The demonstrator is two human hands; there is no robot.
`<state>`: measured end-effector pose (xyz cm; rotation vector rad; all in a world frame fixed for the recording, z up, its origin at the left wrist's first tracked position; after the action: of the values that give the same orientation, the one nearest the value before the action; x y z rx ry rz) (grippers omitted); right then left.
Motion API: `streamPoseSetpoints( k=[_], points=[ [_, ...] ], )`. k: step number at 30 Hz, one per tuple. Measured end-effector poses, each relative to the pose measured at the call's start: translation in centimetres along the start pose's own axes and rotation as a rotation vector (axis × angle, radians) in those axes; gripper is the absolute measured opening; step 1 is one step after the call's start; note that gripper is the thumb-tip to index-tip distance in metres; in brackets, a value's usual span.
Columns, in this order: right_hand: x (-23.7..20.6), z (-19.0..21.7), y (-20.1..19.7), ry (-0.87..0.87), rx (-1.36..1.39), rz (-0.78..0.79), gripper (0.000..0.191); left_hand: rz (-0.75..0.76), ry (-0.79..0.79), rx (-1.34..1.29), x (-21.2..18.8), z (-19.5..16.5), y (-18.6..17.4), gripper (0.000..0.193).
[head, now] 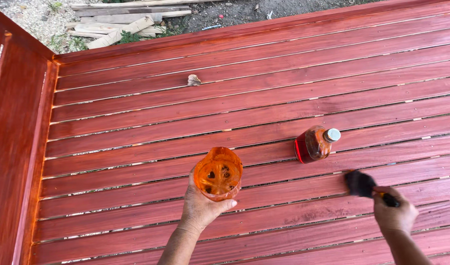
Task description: The person applies reddish-brown stain to a wooden bench using a brush. They repeatedly dip the brush into a plastic container, then stroke the slats and frame of the bench. The person refills the container from a bottle near the end of the clip.
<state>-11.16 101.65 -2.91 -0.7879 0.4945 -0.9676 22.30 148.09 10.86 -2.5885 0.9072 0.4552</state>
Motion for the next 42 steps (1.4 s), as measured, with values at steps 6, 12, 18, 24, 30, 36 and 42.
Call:
streamPoseSetpoints(
  k=[6, 12, 18, 24, 30, 36, 42],
  points=[
    [-0.1, 1.2, 0.1, 0.036, -0.207, -0.065, 0.003, 0.019, 0.026, -0.103, 0.6, 0.5, 0.7, 0.107],
    [-6.6, 12.3, 8.3, -0.081, -0.223, 0.046, 0.013, 0.033, 0.038, -0.041, 0.8, 1.0, -0.8, 0.107],
    [-13.2, 23.3, 14.3, -0.093, -0.173, 0.187, 0.012, 0.011, 0.001, -0.092, -0.3, 3.1, -5.3, 0.108],
    [-21.3, 31.4, 20.0, -0.119, -0.103, 0.273, 0.006, -0.065, -0.032, -0.162, -2.0, 7.2, -12.7, 0.104],
    [-29.1, 39.8, 28.4, -0.263, 0.162, 0.460, 0.013, -0.161, -0.039, -0.081, -3.7, 11.8, -20.0, 0.108],
    [-25.8, 45.8, 32.0, 0.085, 0.769, 0.833, 0.012, -0.202, 0.055, -0.141, -4.5, 13.4, -25.4, 0.113],
    [-19.3, 56.8, 20.7, -0.229, 0.814, 0.701, 0.015, -0.233, -0.118, 0.013, -4.4, 13.0, -28.2, 0.121]
  ],
)
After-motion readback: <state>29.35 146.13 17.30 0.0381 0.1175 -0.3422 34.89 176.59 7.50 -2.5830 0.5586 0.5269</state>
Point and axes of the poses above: each hand's wrist, its own x-axis towards the middle knuckle, its own y-axis out of the palm, z = x × y, the point moved 6 cm from there along x, towards the middle knuckle, and after that the axes turned 10 degrees about z, right-handed, at the moved point
